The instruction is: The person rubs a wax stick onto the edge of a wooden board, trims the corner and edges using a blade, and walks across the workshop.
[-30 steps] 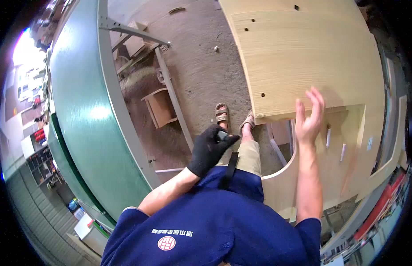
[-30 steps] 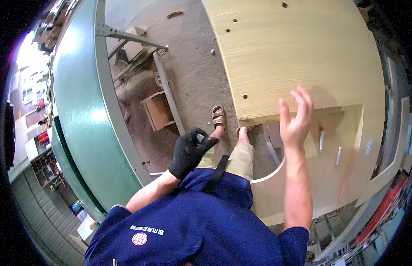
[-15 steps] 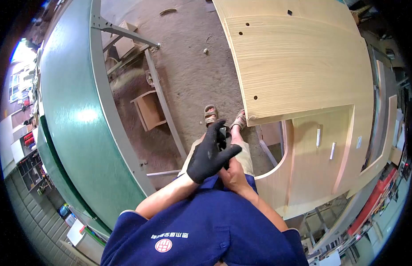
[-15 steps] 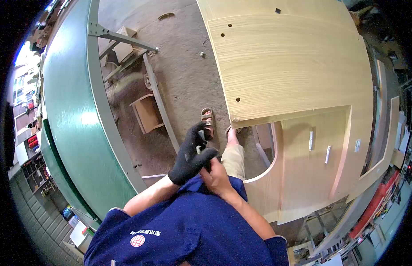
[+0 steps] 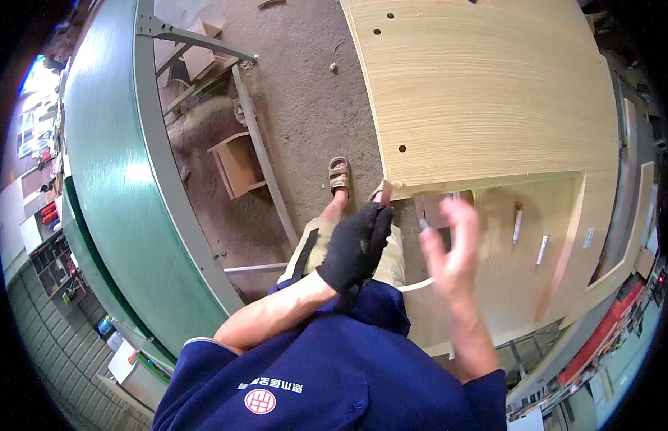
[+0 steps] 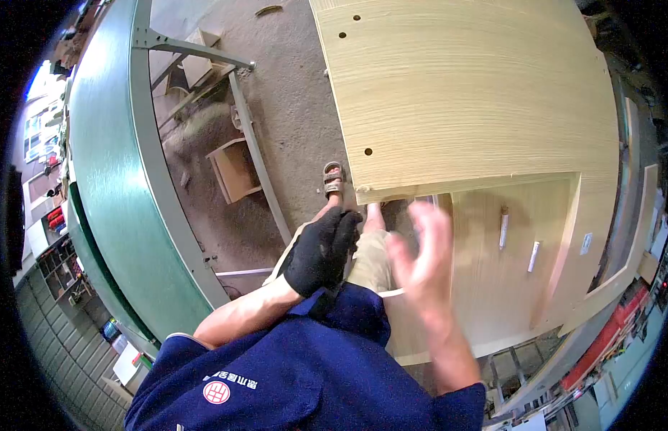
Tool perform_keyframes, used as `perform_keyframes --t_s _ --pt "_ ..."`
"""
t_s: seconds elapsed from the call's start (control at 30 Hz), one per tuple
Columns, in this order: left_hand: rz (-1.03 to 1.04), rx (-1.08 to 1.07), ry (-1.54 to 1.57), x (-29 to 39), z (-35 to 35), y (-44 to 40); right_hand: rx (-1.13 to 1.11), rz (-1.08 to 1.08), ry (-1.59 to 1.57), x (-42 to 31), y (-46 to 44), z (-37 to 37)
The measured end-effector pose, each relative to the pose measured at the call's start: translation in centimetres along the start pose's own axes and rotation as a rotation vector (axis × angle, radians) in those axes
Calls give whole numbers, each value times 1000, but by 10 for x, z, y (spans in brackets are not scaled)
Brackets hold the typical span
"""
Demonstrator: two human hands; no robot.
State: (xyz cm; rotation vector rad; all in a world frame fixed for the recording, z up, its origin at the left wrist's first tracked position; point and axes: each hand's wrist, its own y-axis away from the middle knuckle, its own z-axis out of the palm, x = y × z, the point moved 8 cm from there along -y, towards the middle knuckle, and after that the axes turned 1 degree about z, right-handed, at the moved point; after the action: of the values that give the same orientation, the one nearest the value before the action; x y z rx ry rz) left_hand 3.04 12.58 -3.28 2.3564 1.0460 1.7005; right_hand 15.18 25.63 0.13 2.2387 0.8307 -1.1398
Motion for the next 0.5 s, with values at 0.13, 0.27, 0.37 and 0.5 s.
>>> perform_keyframes --t_s 0.13,0.27,0.37,0.5 --pt "-159 4 332 -18 19 -7 165 -241 295 10 -54 -28" --pt "-310 9 395 -71 3 2 168 -387 444 16 -78 -13" --pt "-397 -94 391 -63 -13 -2 176 -387 485 28 -82 -3" --pt "-223 -194 213 -51 -23 -18 124 -387 479 34 -82 -5"
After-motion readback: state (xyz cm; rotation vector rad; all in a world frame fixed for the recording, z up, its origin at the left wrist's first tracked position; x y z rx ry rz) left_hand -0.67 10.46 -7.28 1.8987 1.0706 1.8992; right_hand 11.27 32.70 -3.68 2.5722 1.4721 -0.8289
